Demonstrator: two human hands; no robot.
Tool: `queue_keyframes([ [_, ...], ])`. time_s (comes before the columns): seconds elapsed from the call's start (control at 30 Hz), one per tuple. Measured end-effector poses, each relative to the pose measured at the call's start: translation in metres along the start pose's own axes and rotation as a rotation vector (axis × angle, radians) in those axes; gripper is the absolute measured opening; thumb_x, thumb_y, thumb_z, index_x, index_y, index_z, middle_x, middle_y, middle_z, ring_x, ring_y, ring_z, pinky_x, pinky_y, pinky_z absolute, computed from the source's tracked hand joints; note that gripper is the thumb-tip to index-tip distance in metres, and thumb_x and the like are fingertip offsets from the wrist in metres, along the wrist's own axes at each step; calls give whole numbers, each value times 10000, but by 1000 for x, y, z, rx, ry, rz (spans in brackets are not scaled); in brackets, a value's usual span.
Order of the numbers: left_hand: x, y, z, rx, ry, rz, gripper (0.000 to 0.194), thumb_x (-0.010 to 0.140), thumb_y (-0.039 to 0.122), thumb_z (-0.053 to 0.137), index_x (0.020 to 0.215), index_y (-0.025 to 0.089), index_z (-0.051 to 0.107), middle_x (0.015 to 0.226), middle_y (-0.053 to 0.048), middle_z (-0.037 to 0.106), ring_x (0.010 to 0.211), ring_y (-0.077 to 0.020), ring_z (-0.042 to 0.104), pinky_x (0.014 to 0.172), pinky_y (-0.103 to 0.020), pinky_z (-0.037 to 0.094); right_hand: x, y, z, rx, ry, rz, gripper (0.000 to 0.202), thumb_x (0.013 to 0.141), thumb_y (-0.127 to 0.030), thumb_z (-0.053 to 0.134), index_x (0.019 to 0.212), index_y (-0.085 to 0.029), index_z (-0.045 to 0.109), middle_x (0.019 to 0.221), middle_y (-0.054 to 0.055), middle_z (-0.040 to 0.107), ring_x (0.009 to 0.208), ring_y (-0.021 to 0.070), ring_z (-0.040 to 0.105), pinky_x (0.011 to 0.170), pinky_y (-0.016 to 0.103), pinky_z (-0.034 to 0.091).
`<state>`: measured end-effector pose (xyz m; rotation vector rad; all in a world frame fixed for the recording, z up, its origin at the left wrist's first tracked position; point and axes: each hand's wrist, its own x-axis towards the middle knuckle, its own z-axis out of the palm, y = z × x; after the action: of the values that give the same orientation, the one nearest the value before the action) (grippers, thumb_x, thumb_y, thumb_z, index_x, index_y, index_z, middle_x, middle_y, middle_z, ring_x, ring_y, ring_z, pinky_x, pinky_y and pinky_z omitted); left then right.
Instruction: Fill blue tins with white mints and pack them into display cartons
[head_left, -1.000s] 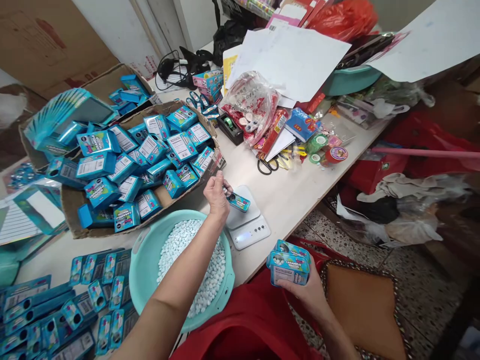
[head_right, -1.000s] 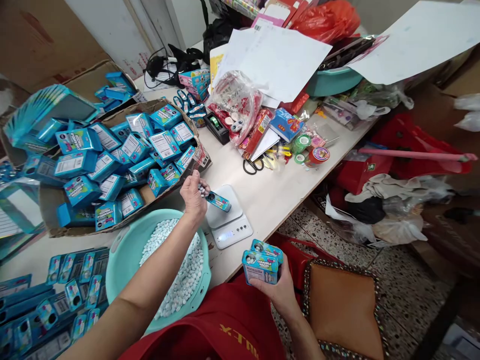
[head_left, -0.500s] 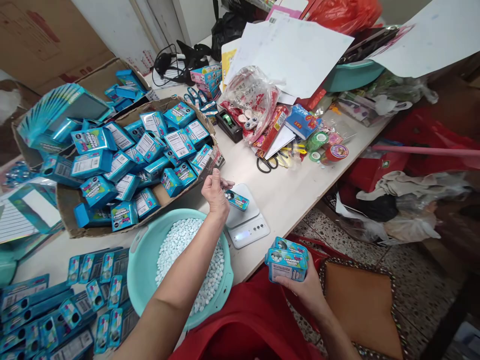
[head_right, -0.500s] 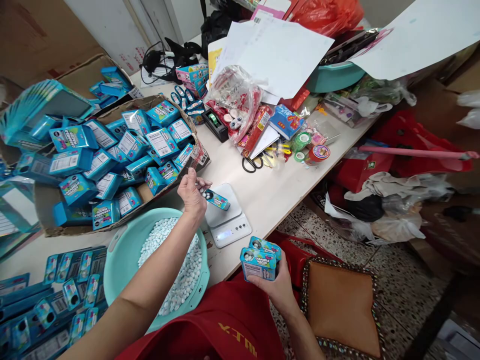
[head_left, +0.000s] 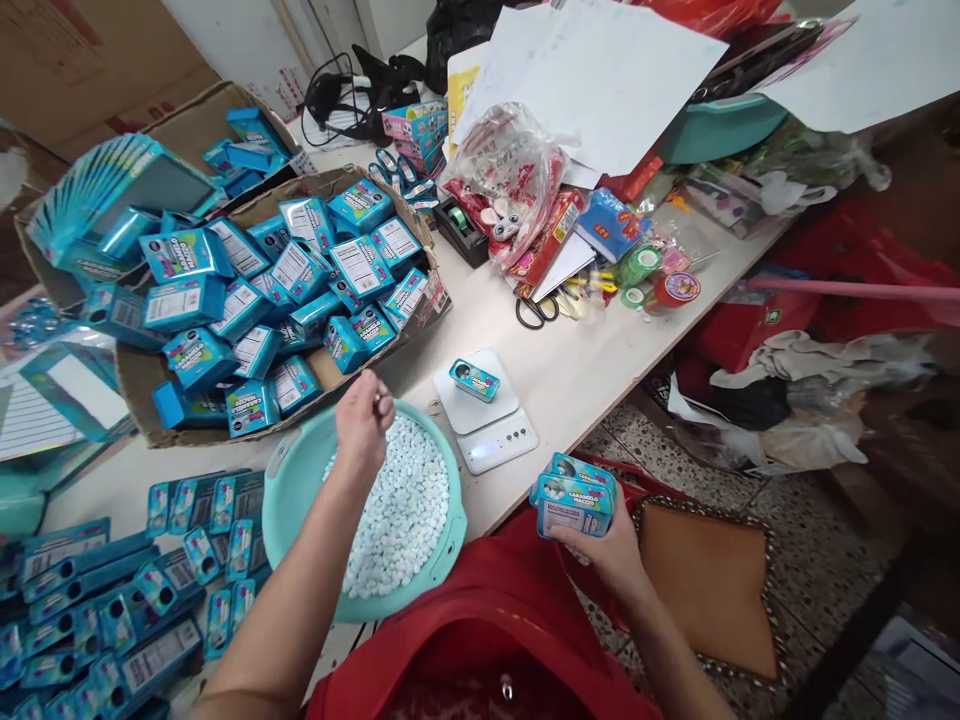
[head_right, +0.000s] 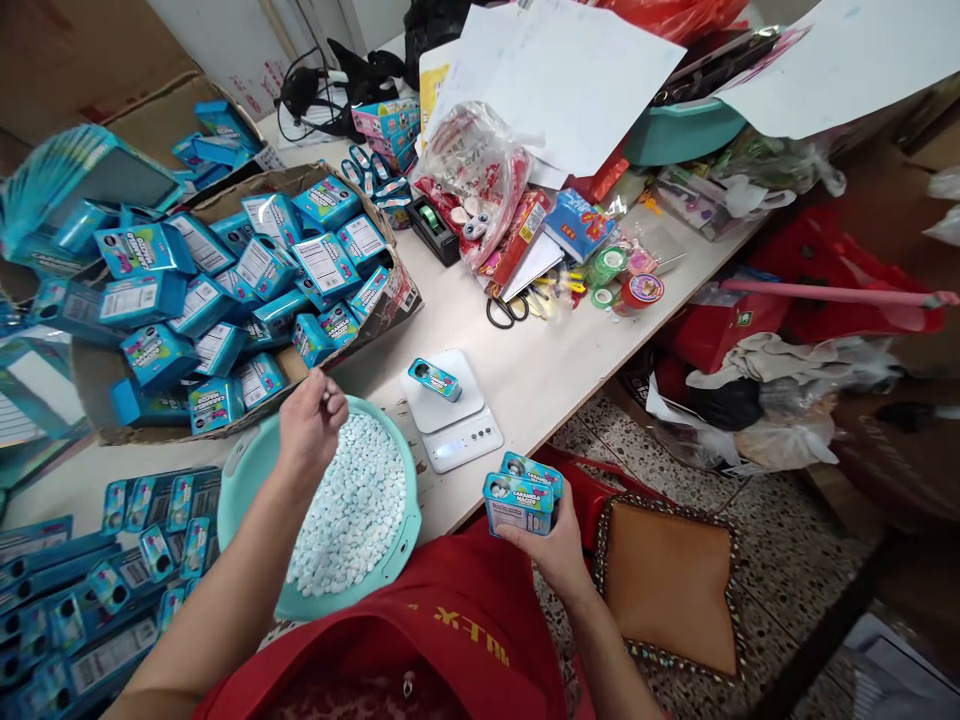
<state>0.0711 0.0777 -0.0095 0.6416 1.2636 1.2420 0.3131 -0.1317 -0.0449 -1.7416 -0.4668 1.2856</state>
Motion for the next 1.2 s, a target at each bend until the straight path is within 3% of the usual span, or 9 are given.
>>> queue_keyframes([
  [0.13,-22,-15,-63,267,51,-152,351,716,456,661,637,159,492,494,72,339,394,-28,260,357,-142,145,-2,-4,2,-12,12,2,796,402,-347,875,1060,-245,438,1006,52,666,903,277,665,810,426,547],
  [0.2,-31,-26,-79,361,84,-202,344,728,463,634,654,163,484,500,76,331,401,-31,256,370,-143,155,-3,-6,3,-13,1,5,784,411,-351,874,1053,-247,435,997,49,665,899,273,664,811,423,545],
  [0.3,-39,-35,-87,452,75,-209,354,727,473,623,653,170,454,539,69,349,435,-40,279,396,-154,193,-6,-7,4,-17,-4,-8,781,422,-346,873,1056,-247,429,996,48,663,897,264,665,820,413,542],
  [0.47,-42,-34,-91,609,-14,-219,340,765,501,563,687,181,481,524,66,343,459,-73,294,423,-189,211,-8,-4,6,-17,27,-21,792,416,-320,874,1069,-238,433,979,43,666,860,251,671,791,400,553],
  [0.73,-42,-33,-91,735,-62,-180,343,794,519,484,682,195,471,493,70,338,454,-92,306,438,-208,240,-5,6,6,-1,17,-37,787,416,-270,872,1073,-226,440,957,32,673,830,235,679,754,373,562],
  [0.87,-41,-33,-96,973,-126,-113,332,830,476,426,656,200,488,496,41,421,474,-120,395,484,-237,330,-4,3,6,8,9,-49,780,421,-259,869,1075,-226,445,962,37,678,837,238,679,755,367,561],
  [1.0,-42,-22,-103,1363,-389,154,224,797,412,513,827,222,629,921,-52,645,875,-228,581,745,-339,451,-2,0,6,26,5,-51,762,433,-266,869,1072,-233,455,965,33,683,843,238,681,768,367,557],
  [1.1,-34,-9,-85,1442,-393,349,245,838,398,494,958,232,628,1049,-68,627,977,-247,577,833,-381,457,4,0,6,49,3,-53,774,430,-281,875,1080,-235,458,953,32,687,832,244,683,765,380,558],
  [1.2,-11,-8,-37,1379,-468,574,362,844,343,520,1188,228,523,1221,-94,556,1117,-253,526,921,-398,435,18,1,9,73,14,-99,785,421,-294,882,1076,-234,453,960,36,683,831,248,682,762,393,559],
])
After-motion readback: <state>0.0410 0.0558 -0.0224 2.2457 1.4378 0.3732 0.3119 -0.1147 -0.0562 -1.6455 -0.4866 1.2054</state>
